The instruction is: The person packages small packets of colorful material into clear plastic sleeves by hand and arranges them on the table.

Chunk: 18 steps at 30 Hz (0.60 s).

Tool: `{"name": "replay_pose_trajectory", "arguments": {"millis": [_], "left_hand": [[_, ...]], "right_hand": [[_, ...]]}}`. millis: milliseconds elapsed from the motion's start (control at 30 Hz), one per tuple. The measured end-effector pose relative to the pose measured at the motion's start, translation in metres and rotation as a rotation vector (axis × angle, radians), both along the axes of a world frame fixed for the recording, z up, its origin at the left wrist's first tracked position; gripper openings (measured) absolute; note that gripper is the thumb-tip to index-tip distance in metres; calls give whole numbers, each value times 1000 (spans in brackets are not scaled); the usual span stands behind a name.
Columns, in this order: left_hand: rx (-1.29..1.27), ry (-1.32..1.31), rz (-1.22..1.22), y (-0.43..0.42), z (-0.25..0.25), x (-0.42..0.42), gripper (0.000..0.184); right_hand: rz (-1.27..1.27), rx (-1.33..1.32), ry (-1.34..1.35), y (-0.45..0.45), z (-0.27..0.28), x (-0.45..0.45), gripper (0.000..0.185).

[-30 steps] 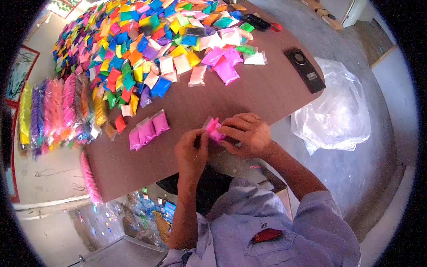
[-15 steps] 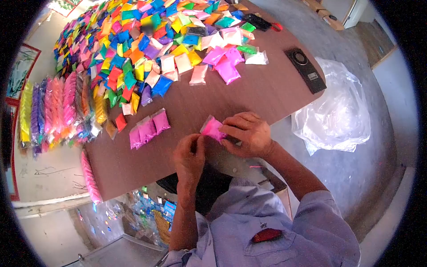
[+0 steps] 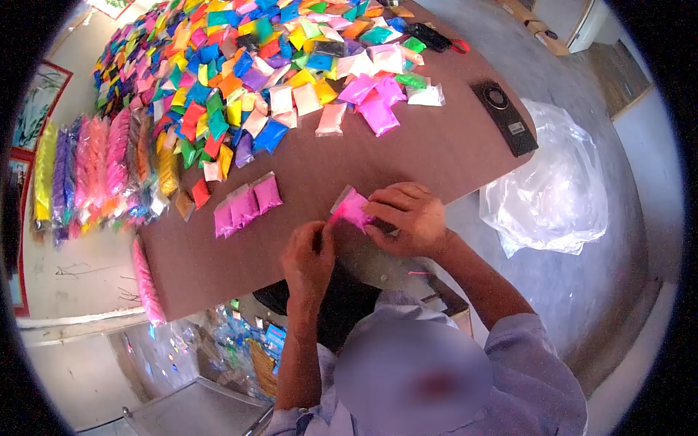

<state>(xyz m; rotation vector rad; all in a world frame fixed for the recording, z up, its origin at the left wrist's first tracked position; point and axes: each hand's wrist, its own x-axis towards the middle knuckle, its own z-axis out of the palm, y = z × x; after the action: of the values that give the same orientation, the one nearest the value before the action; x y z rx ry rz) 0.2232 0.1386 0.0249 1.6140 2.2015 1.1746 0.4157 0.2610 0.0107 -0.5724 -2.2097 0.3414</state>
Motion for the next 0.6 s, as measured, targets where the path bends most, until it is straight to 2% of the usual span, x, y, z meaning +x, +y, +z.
{"name": "replay_pose_trajectory", "arguments": {"millis": [100, 200, 400, 600], "left_hand": [[-13, 77, 55, 4, 2, -8, 8], [-28, 3, 97, 3, 5, -11, 8], [28, -109, -49, 5, 9, 8, 9], [-10, -8, -29, 13, 3, 0, 11]], "right_hand": [[-8, -6, -31, 0, 1, -1, 33], [-6, -14, -14, 0, 1, 0, 33], [0, -30, -20, 0, 0, 0, 32], [15, 3, -11, 1, 0, -2, 36]]}}
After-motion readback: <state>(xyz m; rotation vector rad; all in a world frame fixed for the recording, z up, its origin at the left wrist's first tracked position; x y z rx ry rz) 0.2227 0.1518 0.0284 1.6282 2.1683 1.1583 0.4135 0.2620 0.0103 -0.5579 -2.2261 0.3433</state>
